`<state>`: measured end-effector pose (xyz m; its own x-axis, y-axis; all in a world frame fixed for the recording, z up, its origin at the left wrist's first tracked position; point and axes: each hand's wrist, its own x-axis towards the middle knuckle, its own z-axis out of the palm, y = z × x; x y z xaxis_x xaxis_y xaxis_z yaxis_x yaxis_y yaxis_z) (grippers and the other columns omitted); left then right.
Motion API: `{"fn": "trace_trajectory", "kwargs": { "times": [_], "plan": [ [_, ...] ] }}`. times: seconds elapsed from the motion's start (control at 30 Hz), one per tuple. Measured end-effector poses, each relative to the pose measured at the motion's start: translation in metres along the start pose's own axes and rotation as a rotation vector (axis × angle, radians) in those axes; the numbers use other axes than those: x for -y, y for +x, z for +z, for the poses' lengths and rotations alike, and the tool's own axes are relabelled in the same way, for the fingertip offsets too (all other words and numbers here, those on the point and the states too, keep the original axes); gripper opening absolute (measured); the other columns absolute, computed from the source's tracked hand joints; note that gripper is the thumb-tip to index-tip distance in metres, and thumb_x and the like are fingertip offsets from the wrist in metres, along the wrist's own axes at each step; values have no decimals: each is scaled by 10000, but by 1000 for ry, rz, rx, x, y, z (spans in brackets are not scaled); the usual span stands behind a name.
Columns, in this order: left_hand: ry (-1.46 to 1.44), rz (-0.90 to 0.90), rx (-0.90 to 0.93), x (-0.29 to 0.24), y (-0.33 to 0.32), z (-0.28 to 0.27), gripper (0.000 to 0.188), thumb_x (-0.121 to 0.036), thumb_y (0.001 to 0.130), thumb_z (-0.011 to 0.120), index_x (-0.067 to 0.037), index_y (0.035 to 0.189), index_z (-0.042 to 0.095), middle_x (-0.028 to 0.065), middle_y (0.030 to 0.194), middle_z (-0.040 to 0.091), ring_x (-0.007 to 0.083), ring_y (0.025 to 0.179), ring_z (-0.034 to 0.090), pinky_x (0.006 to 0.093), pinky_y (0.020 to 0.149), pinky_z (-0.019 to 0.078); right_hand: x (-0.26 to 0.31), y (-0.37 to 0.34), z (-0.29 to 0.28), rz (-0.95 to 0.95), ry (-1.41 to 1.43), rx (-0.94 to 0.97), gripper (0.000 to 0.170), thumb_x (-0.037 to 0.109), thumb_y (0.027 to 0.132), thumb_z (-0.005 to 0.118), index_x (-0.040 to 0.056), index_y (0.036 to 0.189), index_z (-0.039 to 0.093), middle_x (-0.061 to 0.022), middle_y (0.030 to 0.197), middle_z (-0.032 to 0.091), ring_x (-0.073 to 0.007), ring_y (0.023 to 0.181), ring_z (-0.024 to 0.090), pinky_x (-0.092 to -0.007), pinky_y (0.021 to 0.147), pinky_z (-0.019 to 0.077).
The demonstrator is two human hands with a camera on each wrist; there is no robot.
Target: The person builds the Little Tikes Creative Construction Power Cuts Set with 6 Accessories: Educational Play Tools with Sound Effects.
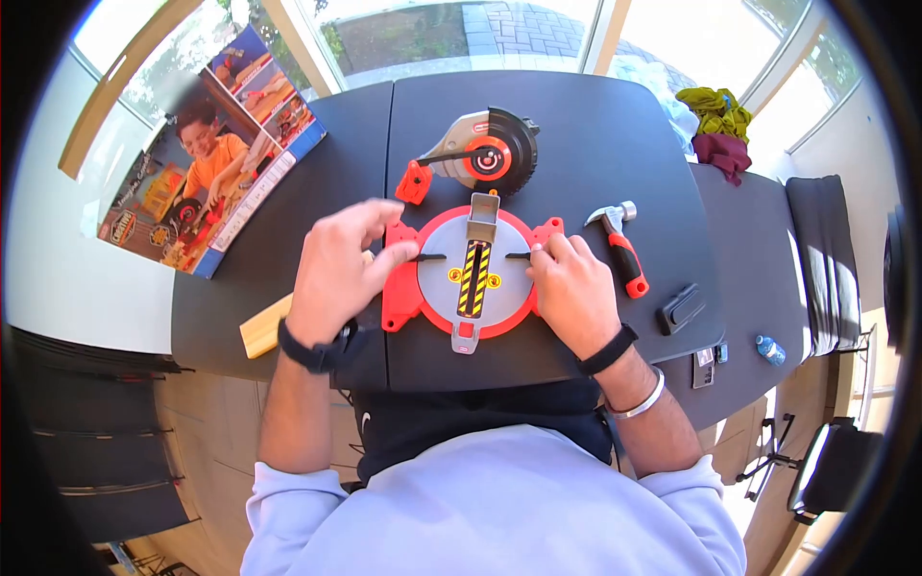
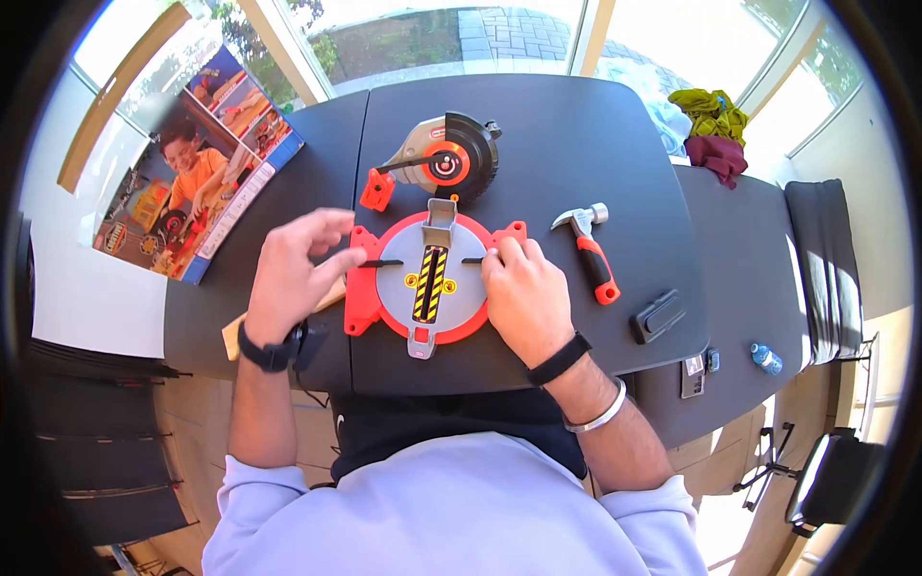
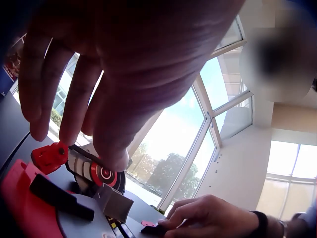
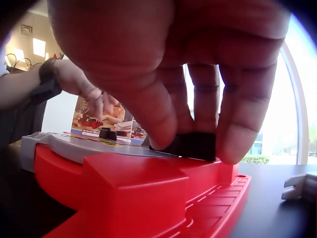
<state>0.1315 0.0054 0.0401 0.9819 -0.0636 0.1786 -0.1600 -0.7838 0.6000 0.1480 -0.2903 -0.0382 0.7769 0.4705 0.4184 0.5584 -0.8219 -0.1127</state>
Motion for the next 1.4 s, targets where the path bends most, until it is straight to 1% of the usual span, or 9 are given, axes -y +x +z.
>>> {"fn": "trace_trajectory", "kwargs": {
  "times": [0.2, 0.37, 0.57, 0.73, 0.93, 1.03, 1.13, 1.23, 1.4],
  "plan": [
    [133, 19, -14, 29, 86, 30, 817, -308, 824, 947, -41, 1504, 583, 221, 1410, 722, 347, 1230, 741, 461, 1023, 604, 3, -4, 0, 21, -4, -10, 201, 84, 904, 694, 3, 1070, 774, -90, 990, 671, -260, 952, 677, -365, 790, 592],
    [116, -45, 16, 40, 120, 65, 881, -265, 738, 978, -25, 1489, 584, 241, 1394, 702, 392, 1285, 698, 457, 1085, 565, 2, -7, 4, 35, 11, -42, 216, 89, 903, 694, 6, 1087, 771, -85, 1011, 670, -256, 964, 673, -370, 815, 587],
    [273, -170, 227, 41, 144, 81, 599, -301, 792, 950, -44, 1286, 732, 225, 1152, 799, 361, 1121, 777, 465, 999, 606, 0, -7, 3, 19, 10, -27, 179, 104, 906, 695, 27, 1046, 775, -74, 984, 667, -251, 963, 664, -366, 810, 575],
    [302, -31, 28, 50, 153, 76, 360, -56, 761, 771, -13, 1119, 766, 240, 982, 787, 386, 960, 793, 480, 846, 615, -3, -8, 4, 31, 44, -35, 163, 103, 910, 690, 35, 1029, 778, -72, 989, 673, -261, 973, 668, -380, 811, 574],
    [45, -14, -19, -14, 126, 16, 339, -33, 793, 760, -15, 1131, 763, 218, 966, 793, 359, 922, 789, 445, 842, 610, -8, -9, 5, 38, 95, -67, 142, 108, 903, 690, 43, 995, 776, -67, 969, 669, -271, 985, 667, -396, 834, 578],
    [-29, 123, -91, -25, 111, 2, 304, -16, 775, 813, 3, 1069, 738, 143, 847, 754, 181, 783, 730, 355, 743, 577, -21, -9, -6, -1, 227, 39, 256, 111, 892, 766, 24, 1133, 758, -121, 1128, 687, -331, 1119, 673, -427, 942, 588],
    [-250, 97, 137, -52, 82, -13, 259, 20, 779, 794, 10, 1025, 716, 88, 798, 700, 93, 758, 630, 322, 709, 540, -30, -8, -35, 72, 524, -271, 824, 140, 801, 950, 41, 1518, 557, -239, 1523, 515, -434, 1357, 590, -486, 1117, 535],
    [-243, 188, 293, -54, 63, -10, 241, 47, 788, 762, 7, 1021, 714, 75, 797, 694, 84, 763, 600, 320, 709, 525, -35, -3, -61, 189, 780, -550, 884, 112, 835, 910, 71, 1588, 451, -212, 1518, 524, -370, 1340, 608, -451, 1056, 558],
    [-359, 238, 518, -47, 61, -3, 274, 77, 765, 767, 2, 1011, 673, 38, 820, 696, 88, 777, 600, 313, 697, 507, -33, 1, -100, -184, 668, -400, 318, 15, 778, 859, 47, 1061, 718, -148, 1232, 728, -353, 1007, 730, -402, 856, 601]
  ]
}}
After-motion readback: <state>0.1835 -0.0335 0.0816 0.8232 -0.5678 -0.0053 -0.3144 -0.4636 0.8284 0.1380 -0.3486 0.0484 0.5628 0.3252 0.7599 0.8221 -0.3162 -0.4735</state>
